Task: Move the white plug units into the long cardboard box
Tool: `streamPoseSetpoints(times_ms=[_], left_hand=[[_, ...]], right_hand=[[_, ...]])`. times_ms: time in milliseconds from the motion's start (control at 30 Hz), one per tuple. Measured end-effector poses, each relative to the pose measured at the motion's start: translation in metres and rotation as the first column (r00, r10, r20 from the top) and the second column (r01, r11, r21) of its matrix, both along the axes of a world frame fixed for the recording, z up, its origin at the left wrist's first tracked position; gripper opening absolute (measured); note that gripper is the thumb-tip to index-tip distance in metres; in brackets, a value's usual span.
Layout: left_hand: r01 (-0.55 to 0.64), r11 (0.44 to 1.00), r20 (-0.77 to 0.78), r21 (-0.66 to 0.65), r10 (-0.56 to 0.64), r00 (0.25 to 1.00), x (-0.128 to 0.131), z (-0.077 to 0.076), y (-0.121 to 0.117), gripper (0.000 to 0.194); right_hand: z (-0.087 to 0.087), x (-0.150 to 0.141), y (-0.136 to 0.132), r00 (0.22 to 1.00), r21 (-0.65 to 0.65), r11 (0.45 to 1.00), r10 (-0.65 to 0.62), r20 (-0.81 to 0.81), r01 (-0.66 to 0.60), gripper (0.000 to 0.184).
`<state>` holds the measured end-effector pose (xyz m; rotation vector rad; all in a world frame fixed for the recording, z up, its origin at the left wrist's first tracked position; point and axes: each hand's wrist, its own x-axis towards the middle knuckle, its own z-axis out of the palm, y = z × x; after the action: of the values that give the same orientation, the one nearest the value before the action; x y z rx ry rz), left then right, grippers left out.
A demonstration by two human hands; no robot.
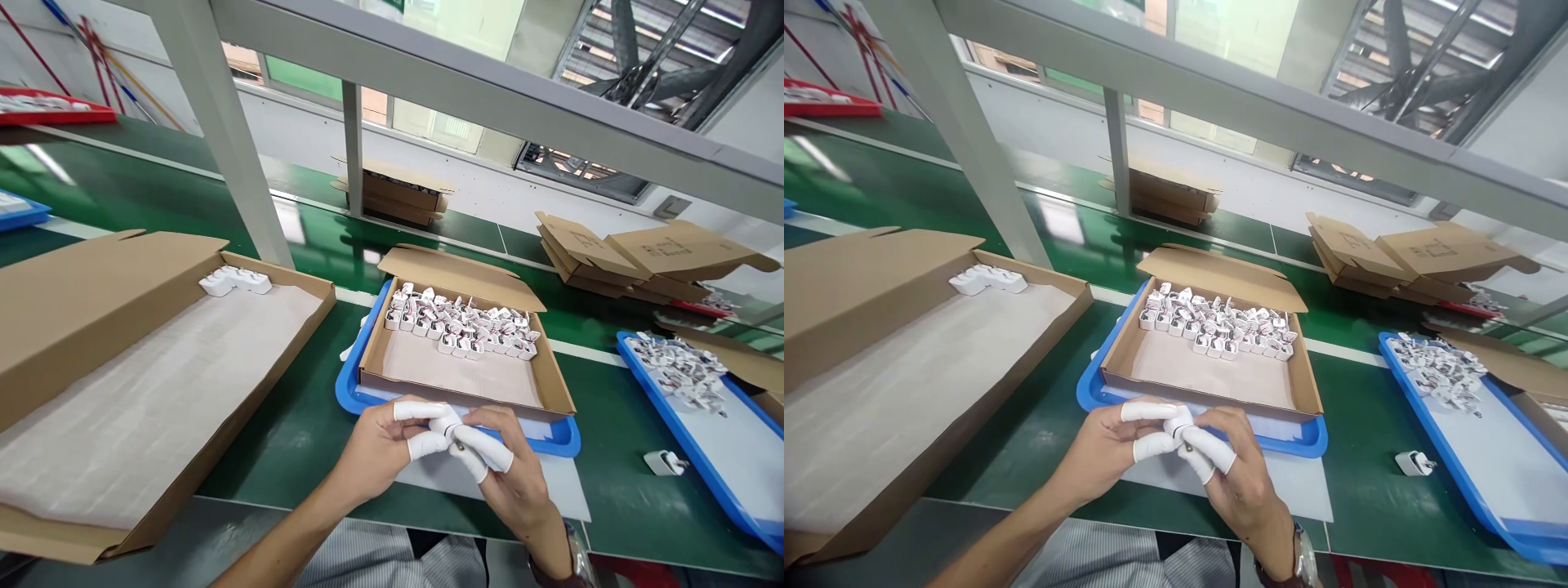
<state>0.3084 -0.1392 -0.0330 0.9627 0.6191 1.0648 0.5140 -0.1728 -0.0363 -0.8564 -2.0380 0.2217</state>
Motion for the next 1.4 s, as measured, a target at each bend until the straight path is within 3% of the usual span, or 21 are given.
streamPoseSetpoints(times_ms=[100, 200, 267, 333, 400, 467, 767, 967, 1200, 1300, 1400], left_hand=[[-0.049, 0.999, -0.095, 0.013, 0.05, 0.994, 0.002, -0.001, -0.002, 0.025], [-0.125, 0.987, -0.242, 0.105, 0.147, 0.959, 0.002, -0.002, -0.007, 0.027], [-0.154, 0.965, -0.266, 0.211, 0.209, 0.941, 0.001, -0.003, -0.012, 0.026], [-0.147, 0.935, -0.268, 0.323, 0.239, 0.933, 0.0, -0.004, -0.015, 0.024], [-0.123, 0.903, -0.279, 0.411, 0.254, 0.926, -0.001, -0.005, -0.016, 0.024], [-0.097, 0.879, -0.289, 0.468, 0.256, 0.922, -0.001, -0.006, -0.017, 0.027], [-0.048, 0.83, -0.315, 0.555, 0.264, 0.912, -0.004, -0.009, -0.018, 0.038], [-0.019, 0.822, -0.338, 0.569, 0.255, 0.906, -0.006, -0.007, -0.017, 0.039], [-0.003, 0.793, -0.32, 0.61, 0.249, 0.914, -0.007, -0.007, -0.019, 0.047], [0.002, 0.809, -0.345, 0.588, 0.249, 0.905, -0.007, -0.009, -0.02, 0.041], [-0.022, 0.862, -0.324, 0.506, 0.214, 0.922, -0.006, -0.01, -0.022, 0.032]], right_hand=[[-0.001, -0.002, -0.002, 0.999, 0.0, 1.0, -0.017, 0.031, 0.017, 0.072], [-0.002, -0.002, -0.003, 0.998, -0.179, 0.984, 0.002, -0.061, -0.013, 0.057], [-0.002, -0.001, -0.005, 0.98, -0.373, 0.926, -0.014, -0.2, -0.063, 0.051], [-0.003, 0.0, -0.007, 0.938, -0.542, 0.829, -0.066, -0.341, -0.139, 0.049], [-0.002, -0.001, -0.007, 0.894, -0.634, 0.74, -0.102, -0.436, -0.225, 0.044], [-0.001, -0.002, -0.007, 0.868, -0.644, 0.709, -0.089, -0.488, -0.288, 0.037], [-0.001, -0.01, -0.011, 0.885, -0.587, 0.786, -0.115, -0.451, -0.197, 0.03], [0.0, -0.011, -0.009, 0.843, -0.644, 0.703, -0.12, -0.525, -0.301, 0.031], [-0.006, -0.013, -0.01, 0.895, -0.564, 0.808, -0.114, -0.432, -0.17, 0.032], [-0.007, -0.012, -0.012, 0.9, -0.564, 0.805, -0.092, -0.425, -0.184, 0.038], [-0.008, -0.01, -0.014, 0.883, -0.597, 0.766, -0.082, -0.461, -0.24, 0.039]])
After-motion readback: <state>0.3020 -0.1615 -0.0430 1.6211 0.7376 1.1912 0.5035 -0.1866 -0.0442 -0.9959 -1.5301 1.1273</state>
